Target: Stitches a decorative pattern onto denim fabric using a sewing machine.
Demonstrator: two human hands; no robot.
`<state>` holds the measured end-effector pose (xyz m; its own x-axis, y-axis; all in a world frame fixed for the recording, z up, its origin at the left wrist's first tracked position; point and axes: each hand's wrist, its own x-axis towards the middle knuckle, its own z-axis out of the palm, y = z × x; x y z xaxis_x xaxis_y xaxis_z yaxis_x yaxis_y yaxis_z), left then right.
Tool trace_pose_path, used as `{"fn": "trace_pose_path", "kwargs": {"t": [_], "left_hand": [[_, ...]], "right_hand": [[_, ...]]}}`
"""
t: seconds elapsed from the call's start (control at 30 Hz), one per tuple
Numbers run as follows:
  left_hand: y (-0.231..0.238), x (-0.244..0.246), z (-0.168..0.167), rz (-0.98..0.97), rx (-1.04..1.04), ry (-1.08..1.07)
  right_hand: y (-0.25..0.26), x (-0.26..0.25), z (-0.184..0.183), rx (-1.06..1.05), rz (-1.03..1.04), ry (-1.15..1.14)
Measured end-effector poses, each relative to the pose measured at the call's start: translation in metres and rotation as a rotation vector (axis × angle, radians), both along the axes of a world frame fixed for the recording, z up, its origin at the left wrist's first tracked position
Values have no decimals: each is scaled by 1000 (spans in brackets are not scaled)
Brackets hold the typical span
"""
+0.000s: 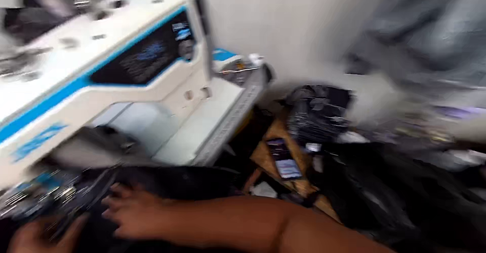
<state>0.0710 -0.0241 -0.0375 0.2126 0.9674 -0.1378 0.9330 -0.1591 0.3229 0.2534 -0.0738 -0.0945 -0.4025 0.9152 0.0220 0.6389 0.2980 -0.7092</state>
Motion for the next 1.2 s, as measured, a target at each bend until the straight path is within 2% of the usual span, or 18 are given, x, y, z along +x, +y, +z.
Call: {"fn": "trace_pose_path", "kwargs": {"t": [0.13, 0.23, 0.33, 0.4, 0.47, 0.53, 0.6, 0.67, 0.9, 1.2], "left_hand": [[23, -4, -25, 156, -31, 14], [29, -19, -35, 212, -55, -139], [24, -30, -45, 182, 39, -286], [20, -34, -53, 57, 187, -196], [16, -35, -60, -75, 321, -11], [15, -34, -56, -80, 241, 115], [12, -32, -50, -44, 77, 153], [9, -33, -49, -28, 10, 114], [10, -49, -65, -76, 221, -133], [22, -59, -66, -120, 246, -184]], "right_hand": [[10, -7, -1, -77, 55, -139], [19, -13, 19, -131, 79, -329], [37, -29, 34, -45, 111, -448], [49, -35, 20, 131, 141, -370], [54, -33, -3, 214, 155, -136], [55, -28, -5, 97, 174, -132], [53, -26, -1, -7, 201, -244], [48, -25, 0, -29, 180, -305], [38, -26, -13, 148, 79, -314], [38, -32, -20, 262, 23, -304]]}}
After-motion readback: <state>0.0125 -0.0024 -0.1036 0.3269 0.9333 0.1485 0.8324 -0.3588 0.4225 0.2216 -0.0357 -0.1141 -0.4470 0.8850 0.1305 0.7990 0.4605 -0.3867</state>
